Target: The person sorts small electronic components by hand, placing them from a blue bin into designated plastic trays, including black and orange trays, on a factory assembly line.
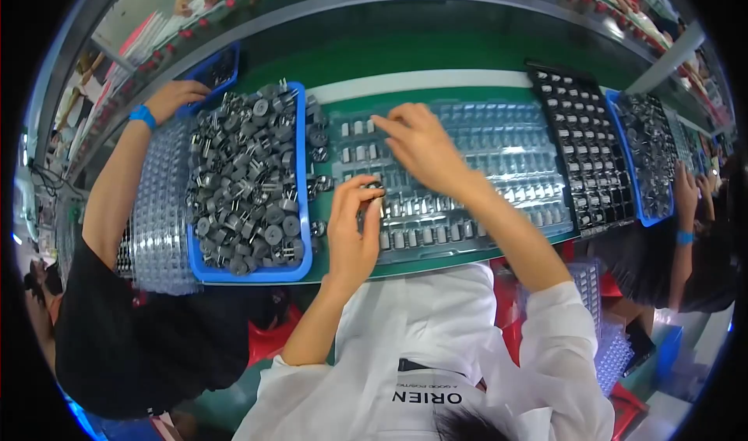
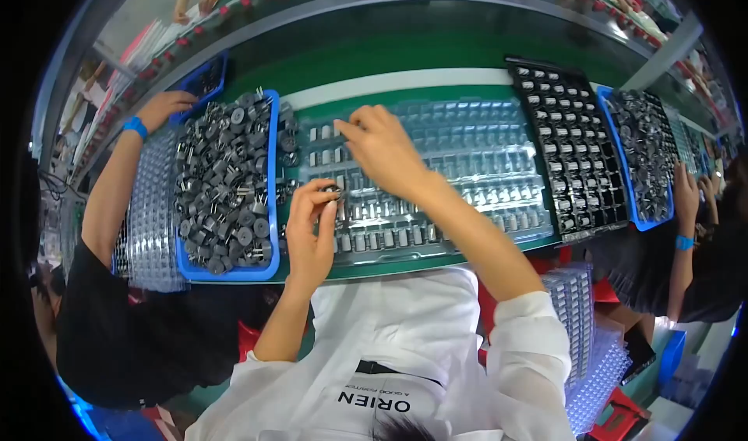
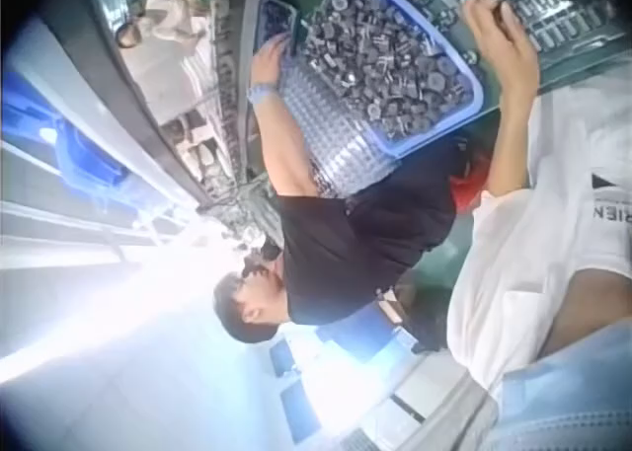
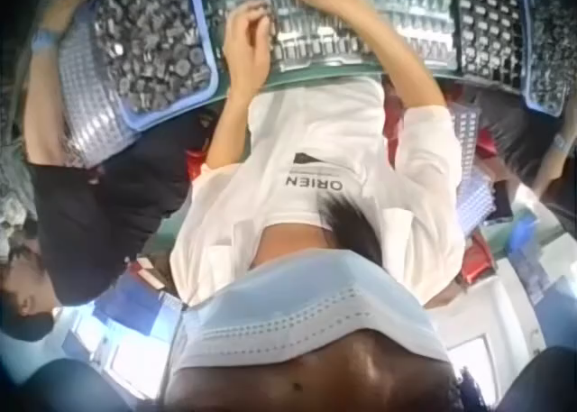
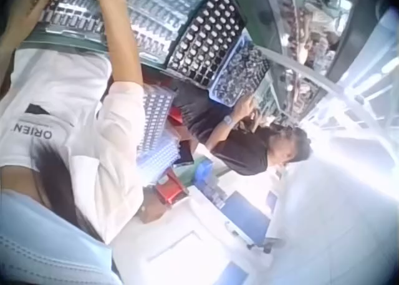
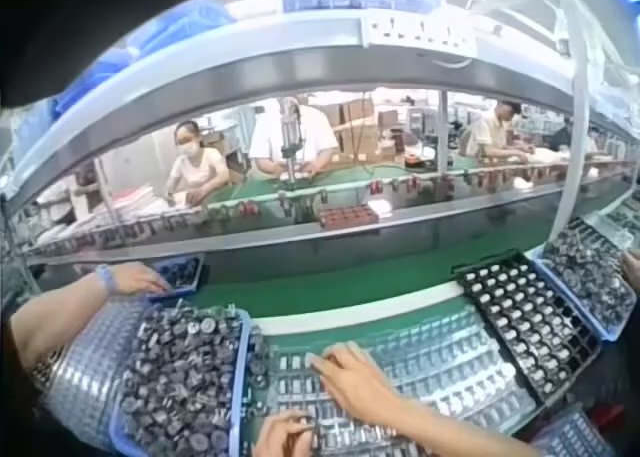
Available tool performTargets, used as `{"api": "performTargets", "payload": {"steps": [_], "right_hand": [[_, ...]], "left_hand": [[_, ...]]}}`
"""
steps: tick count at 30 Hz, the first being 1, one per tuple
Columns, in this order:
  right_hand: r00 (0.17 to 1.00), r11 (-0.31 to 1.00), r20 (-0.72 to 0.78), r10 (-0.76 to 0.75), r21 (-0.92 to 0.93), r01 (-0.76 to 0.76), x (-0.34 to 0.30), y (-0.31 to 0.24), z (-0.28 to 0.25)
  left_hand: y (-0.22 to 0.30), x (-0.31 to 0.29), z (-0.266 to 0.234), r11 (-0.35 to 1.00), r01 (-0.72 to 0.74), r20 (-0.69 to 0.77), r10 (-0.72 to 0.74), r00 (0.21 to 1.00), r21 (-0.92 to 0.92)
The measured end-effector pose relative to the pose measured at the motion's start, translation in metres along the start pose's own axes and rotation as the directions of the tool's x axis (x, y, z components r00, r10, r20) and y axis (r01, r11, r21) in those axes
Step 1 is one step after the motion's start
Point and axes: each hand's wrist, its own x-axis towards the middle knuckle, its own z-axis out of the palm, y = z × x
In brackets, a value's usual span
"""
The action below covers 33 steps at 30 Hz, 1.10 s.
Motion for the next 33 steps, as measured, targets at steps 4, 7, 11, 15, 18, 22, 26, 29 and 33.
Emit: {"api": "performTargets", "payload": {"steps": [4, 7, 11, 15, 18, 22, 26, 29, 33], "right_hand": [[0.998, 0.936, -0.015, 0.054, -0.346, -0.056, 0.004, 0.012, 0.052], [0.998, 0.981, 0.055, 0.024, -0.195, -0.013, 0.005, -0.005, 0.071], [0.987, 0.947, -0.155, -0.035, -0.321, -0.017, 0.003, 0.004, 0.073], [0.984, 0.965, -0.179, -0.003, -0.260, -0.045, 0.007, 0.011, 0.072], [0.984, 0.977, -0.174, 0.037, -0.201, -0.072, 0.012, 0.015, 0.081], [0.966, 0.984, -0.211, 0.147, 0.136, -0.120, 0.022, -0.001, 0.069], [0.919, 0.815, -0.215, 0.330, 0.556, -0.162, 0.024, -0.037, 0.031], [0.853, 0.667, -0.178, 0.491, 0.706, -0.237, 0.001, -0.038, -0.005], [0.825, 0.628, -0.029, 0.564, 0.665, -0.405, -0.034, -0.053, -0.045]], "left_hand": [[-0.006, -0.006, 0.000, 0.999, -0.005, -0.034, 0.006, 0.999, 0.044], [-0.008, -0.020, -0.010, 0.998, 0.054, -0.070, -0.057, 0.996, -0.041], [-0.017, -0.013, -0.002, 1.000, -0.017, -0.070, 0.017, 0.997, -0.007], [-0.009, -0.005, -0.003, 0.992, -0.099, 0.002, 0.099, 0.995, 0.076], [-0.010, -0.005, -0.003, 0.997, -0.083, 0.006, 0.083, 0.997, 0.007], [0.002, -0.005, -0.010, 0.999, -0.025, 0.023, 0.025, 0.999, -0.024], [-0.006, -0.003, -0.026, 0.967, 0.229, 0.014, -0.228, 0.973, -0.117], [-0.033, 0.015, -0.016, 0.931, 0.123, 0.082, -0.101, 0.992, -0.342], [0.002, 0.017, -0.010, 0.965, 0.118, 0.060, -0.107, 0.992, -0.234]]}}
